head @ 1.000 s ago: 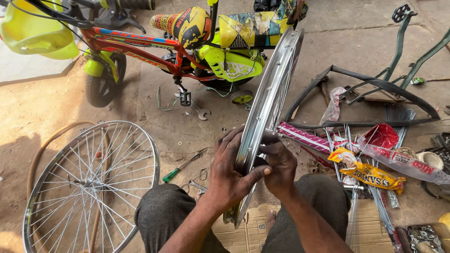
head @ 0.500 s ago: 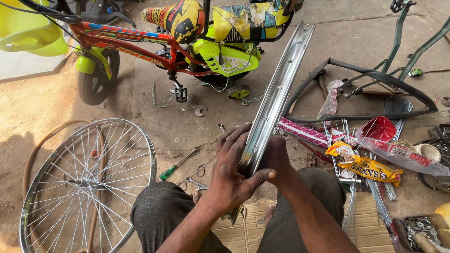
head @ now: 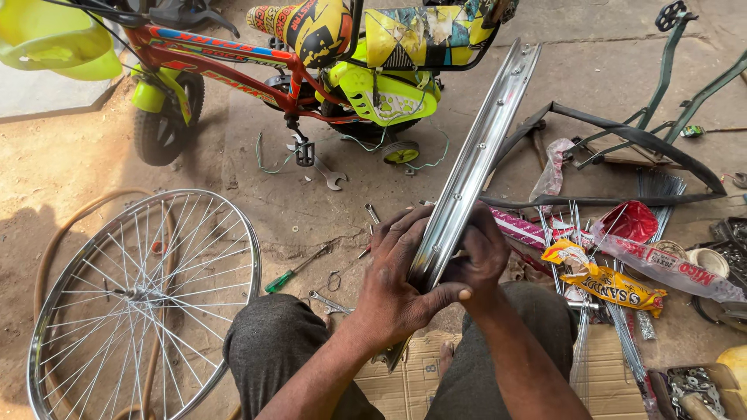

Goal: The person sits on the ground and repeatedly rubs a metal bicycle rim with their hands, likely to smooth or clean its surface. A bicycle wheel and various tools are visible nearby.

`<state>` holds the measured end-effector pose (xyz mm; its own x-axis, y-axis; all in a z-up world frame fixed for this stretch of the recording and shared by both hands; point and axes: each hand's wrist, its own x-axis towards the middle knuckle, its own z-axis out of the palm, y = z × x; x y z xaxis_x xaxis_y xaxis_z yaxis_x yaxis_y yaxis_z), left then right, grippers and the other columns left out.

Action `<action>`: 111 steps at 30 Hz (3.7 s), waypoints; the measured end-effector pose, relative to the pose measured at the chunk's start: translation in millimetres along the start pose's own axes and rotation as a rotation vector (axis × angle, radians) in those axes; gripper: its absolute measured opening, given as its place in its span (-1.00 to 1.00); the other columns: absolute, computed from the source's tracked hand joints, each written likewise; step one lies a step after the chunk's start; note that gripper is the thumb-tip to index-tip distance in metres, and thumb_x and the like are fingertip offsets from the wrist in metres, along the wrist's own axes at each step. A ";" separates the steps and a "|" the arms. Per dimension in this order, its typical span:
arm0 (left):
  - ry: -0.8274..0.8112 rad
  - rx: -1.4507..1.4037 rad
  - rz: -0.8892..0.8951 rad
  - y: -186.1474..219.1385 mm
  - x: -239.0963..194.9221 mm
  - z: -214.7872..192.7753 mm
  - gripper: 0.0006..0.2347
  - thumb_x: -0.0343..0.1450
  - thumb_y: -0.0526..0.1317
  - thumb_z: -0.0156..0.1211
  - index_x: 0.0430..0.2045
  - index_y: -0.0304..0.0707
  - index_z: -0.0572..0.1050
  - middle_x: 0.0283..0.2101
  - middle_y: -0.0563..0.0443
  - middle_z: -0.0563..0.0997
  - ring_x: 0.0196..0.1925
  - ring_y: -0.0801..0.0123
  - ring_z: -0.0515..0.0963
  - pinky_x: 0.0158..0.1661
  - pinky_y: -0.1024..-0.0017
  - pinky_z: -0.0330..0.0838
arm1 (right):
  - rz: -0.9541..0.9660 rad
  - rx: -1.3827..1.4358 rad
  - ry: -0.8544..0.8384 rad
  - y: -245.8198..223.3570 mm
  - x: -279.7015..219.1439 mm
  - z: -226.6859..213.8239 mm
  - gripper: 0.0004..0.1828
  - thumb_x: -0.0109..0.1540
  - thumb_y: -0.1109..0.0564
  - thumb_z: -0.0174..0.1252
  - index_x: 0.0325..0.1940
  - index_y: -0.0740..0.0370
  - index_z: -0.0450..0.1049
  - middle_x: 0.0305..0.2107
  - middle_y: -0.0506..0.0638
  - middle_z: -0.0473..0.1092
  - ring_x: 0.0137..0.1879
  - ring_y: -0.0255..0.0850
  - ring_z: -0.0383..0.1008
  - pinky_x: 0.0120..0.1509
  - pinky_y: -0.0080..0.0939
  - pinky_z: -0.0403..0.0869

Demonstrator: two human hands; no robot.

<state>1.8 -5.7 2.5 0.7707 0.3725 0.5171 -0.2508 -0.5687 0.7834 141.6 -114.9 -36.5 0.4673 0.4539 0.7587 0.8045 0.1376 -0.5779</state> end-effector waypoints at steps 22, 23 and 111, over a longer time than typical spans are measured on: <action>0.166 0.095 0.125 -13.3 2.3 2.7 -0.42 0.47 0.15 0.14 0.17 -0.44 0.34 0.18 -0.34 0.50 0.23 -0.05 0.53 0.21 0.06 0.42 | 0.447 0.795 -0.187 49.9 -27.9 -26.9 -0.70 0.31 0.33 0.27 0.13 0.33 0.50 0.07 -0.02 0.47 0.22 -0.29 0.48 0.33 -0.26 0.49; 0.154 0.194 0.195 -11.9 3.9 0.0 -0.28 0.37 0.19 0.30 0.19 -0.50 0.29 0.17 -0.39 0.45 0.22 -0.12 0.48 0.21 -0.01 0.37 | 0.430 0.828 -0.203 46.1 -27.4 -25.0 -0.71 0.34 0.30 0.24 0.15 0.35 0.51 0.07 0.00 0.47 0.20 -0.30 0.48 0.32 -0.28 0.47; -0.054 0.019 -0.189 -6.3 -8.5 -19.0 -0.32 0.35 0.10 0.42 0.23 -0.44 0.36 -0.13 -0.20 0.60 -0.07 0.14 0.66 -0.07 0.20 0.60 | 0.354 0.687 -0.287 11.0 -23.2 -6.6 -0.77 0.33 0.21 0.35 0.01 0.36 0.53 0.10 0.20 0.45 0.18 -0.09 0.56 0.27 -0.04 0.59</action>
<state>-14.3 8.7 -0.3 0.8332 0.4348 0.3418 -0.0876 -0.5064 0.8578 142.1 -129.8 -58.5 0.4645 0.7660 0.4444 0.1795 0.4100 -0.8943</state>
